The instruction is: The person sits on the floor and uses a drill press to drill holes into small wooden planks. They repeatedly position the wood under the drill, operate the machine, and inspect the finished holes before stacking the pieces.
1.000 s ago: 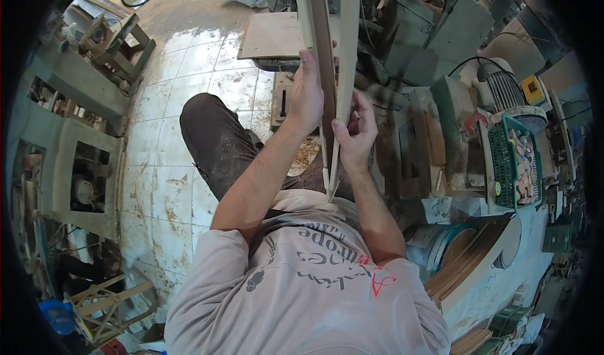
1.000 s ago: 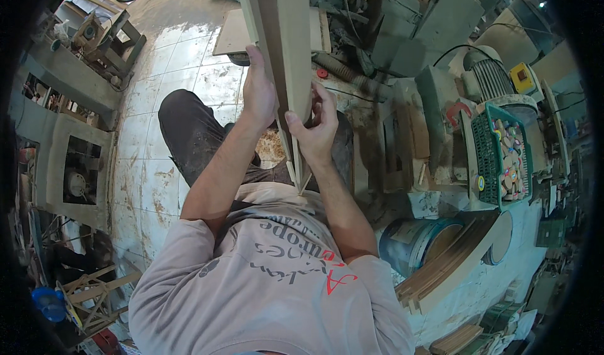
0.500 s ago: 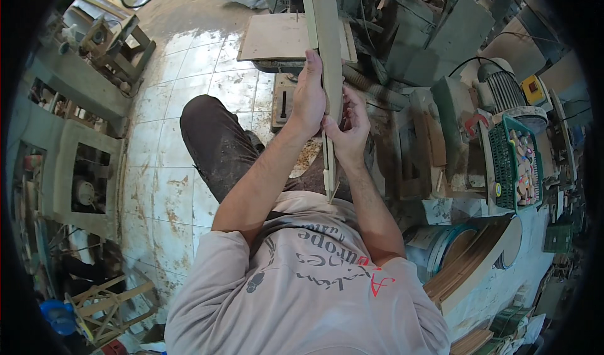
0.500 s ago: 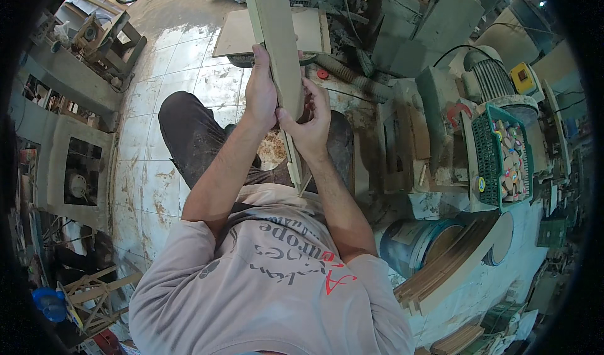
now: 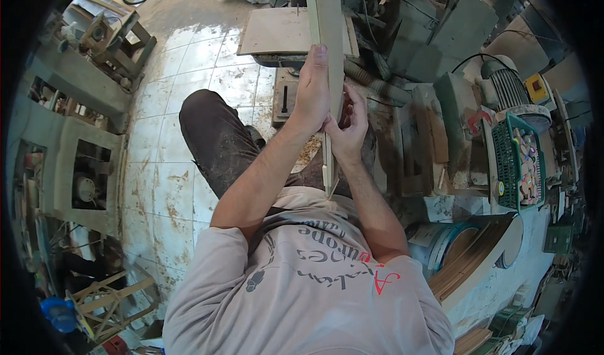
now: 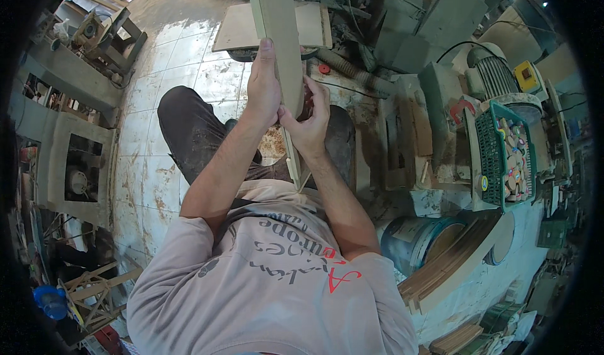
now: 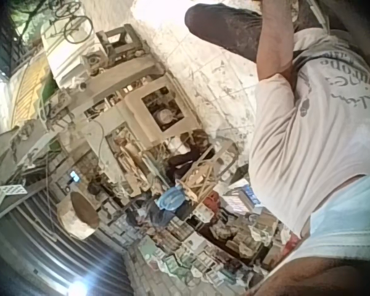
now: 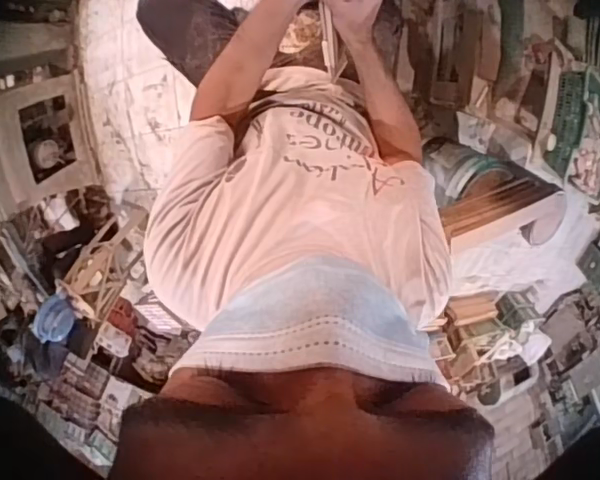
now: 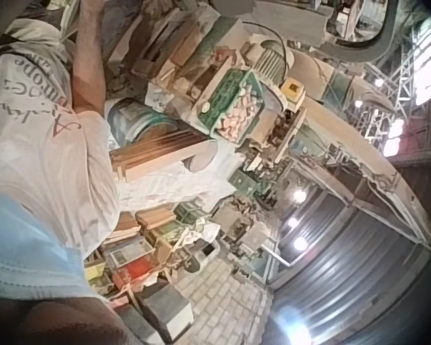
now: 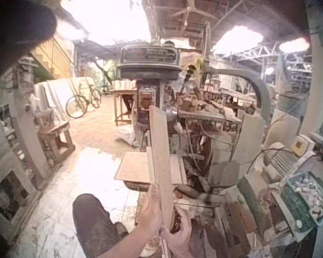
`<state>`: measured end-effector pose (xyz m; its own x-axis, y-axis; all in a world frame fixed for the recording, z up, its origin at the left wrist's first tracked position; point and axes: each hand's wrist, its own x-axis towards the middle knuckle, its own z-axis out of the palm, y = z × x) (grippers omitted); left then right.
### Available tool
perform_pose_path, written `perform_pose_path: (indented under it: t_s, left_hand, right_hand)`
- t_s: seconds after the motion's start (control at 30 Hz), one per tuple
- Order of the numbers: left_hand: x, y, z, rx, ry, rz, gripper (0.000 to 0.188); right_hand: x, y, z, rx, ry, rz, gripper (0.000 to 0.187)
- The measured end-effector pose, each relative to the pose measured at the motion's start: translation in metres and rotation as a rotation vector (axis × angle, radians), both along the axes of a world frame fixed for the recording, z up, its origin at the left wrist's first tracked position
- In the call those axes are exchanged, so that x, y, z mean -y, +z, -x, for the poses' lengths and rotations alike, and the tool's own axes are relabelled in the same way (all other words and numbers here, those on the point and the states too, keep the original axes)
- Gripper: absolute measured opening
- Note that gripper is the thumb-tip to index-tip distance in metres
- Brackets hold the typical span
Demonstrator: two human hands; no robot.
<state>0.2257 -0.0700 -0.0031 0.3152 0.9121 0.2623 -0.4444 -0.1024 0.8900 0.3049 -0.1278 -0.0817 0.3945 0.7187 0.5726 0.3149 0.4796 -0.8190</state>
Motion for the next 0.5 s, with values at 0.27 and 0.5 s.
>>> perform_pose_path:
  t_s: [0.27,0.5]
  left_hand:
    - [0.0075,0.0066,-0.001,0.053,0.024,0.061,0.067]
    - [0.0065,0.0066,0.0004,-0.003,0.04,0.048,0.072]
  right_hand:
    - [0.0038,-0.0015,0.0029,0.017,-0.011,0.024,0.068]
    - [0.0068,-0.0009,0.0052,0.046,-0.021,0.041,0.067]
